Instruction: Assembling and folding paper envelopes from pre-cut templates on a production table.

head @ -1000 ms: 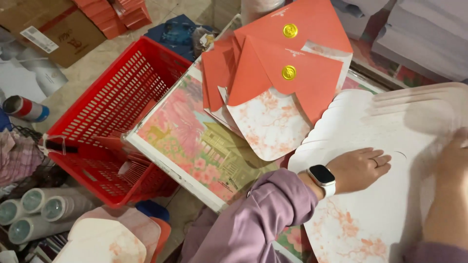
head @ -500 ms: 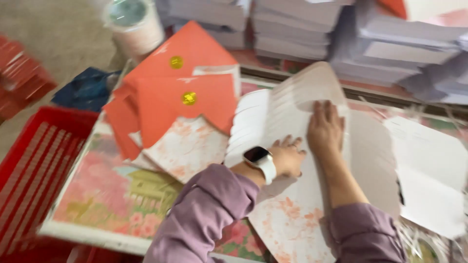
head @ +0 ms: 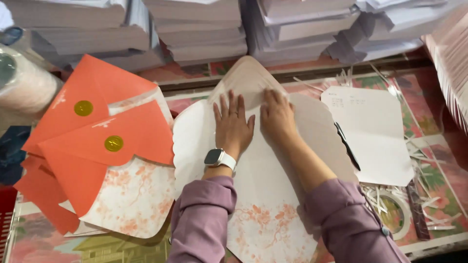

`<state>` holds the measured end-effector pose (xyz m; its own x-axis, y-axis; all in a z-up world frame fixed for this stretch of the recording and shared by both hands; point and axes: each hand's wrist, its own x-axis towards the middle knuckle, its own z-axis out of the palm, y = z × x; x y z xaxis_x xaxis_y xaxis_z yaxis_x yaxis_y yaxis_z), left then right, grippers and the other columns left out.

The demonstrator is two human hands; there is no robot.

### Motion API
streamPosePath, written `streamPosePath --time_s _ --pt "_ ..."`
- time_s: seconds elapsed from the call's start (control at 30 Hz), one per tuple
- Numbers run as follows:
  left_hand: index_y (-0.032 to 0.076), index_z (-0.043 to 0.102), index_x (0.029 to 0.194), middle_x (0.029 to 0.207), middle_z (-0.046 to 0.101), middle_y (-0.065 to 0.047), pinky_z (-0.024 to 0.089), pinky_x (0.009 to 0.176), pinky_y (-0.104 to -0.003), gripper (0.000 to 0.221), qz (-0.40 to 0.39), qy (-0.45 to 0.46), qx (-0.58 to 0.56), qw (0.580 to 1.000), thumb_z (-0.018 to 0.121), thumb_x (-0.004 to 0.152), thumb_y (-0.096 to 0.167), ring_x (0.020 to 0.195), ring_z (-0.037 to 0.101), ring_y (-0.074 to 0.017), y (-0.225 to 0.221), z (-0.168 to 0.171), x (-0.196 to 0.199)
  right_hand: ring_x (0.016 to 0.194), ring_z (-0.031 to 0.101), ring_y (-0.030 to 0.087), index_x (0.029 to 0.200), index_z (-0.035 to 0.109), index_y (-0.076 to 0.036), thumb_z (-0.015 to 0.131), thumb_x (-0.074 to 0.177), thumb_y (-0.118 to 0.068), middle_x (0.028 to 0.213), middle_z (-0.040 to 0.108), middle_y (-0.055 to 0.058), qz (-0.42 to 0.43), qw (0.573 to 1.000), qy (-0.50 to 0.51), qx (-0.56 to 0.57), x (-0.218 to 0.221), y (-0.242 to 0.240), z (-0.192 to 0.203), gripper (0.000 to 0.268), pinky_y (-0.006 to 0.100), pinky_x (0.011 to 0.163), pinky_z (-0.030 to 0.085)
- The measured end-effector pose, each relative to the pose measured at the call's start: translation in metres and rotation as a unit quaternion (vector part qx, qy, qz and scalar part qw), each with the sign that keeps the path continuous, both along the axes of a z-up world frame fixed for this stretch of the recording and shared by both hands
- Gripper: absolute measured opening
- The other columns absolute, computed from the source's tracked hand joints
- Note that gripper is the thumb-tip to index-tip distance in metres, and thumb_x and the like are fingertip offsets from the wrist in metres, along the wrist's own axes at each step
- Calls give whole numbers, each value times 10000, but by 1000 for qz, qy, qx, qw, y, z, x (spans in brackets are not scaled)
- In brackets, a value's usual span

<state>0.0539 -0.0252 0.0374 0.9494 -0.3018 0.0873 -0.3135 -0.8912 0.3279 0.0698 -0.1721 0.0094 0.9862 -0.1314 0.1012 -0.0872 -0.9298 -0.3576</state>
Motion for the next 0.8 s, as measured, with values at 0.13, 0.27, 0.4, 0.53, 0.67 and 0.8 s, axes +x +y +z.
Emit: streamPosePath --time_s 0.13,0.27,0.4,0.53,0.67,0.8 --pt "34 274 1470 1551 163 -223 49 1158 -553 629 0 5 20 1000 323 979 423 1428 103 -438 0 -2 1 1239 428 192 1383 460 -192 354 969 -348 1336 394 -15 -48 998 -10 -26 16 -17 -1 455 376 989 333" --pt "42 272 1472 1555 159 -210 53 1151 -560 638 7 -10 12 1000 334 972 434 1425 103 -446 -1 -13 3 1188 423 207 1365 496 -196 394 964 -359 1265 416 -2 -19 999 -9 -46 17 -22 -4 444 371 935 348" --pt "41 275 1470 1556 158 -207 54 1154 -557 636 7 -12 10 1000 325 977 440 1426 100 -449 -1 -16 3 1214 387 214 1352 522 -195 410 969 -402 1275 394 -16 7 999 2 -52 20 -29 -9 449 361 935 349" --pt "34 272 1470 1554 159 -214 52 1151 -557 633 3 -11 5 1000 316 982 434 1425 95 -451 0 -18 1 1232 381 223 1378 491 -175 400 980 -387 1299 381 1 10 998 2 -60 15 -25 -5 460 370 949 347" --pt "44 396 1410 1504 281 -226 148 1116 -584 640 9 -75 -9 997 463 916 445 1378 217 -481 1 -32 11 1167 468 242 1339 532 -153 461 935 -355 1265 426 23 10 997 -37 -67 32 -30 -21 457 386 909 404" --pt "67 495 1359 1500 266 -283 142 1093 -625 692 12 -102 -16 995 551 837 516 1358 220 -526 3 -16 9 1102 526 244 1244 607 -172 530 877 -374 1219 472 -9 -6 987 -69 -144 56 -44 -59 426 393 846 455"
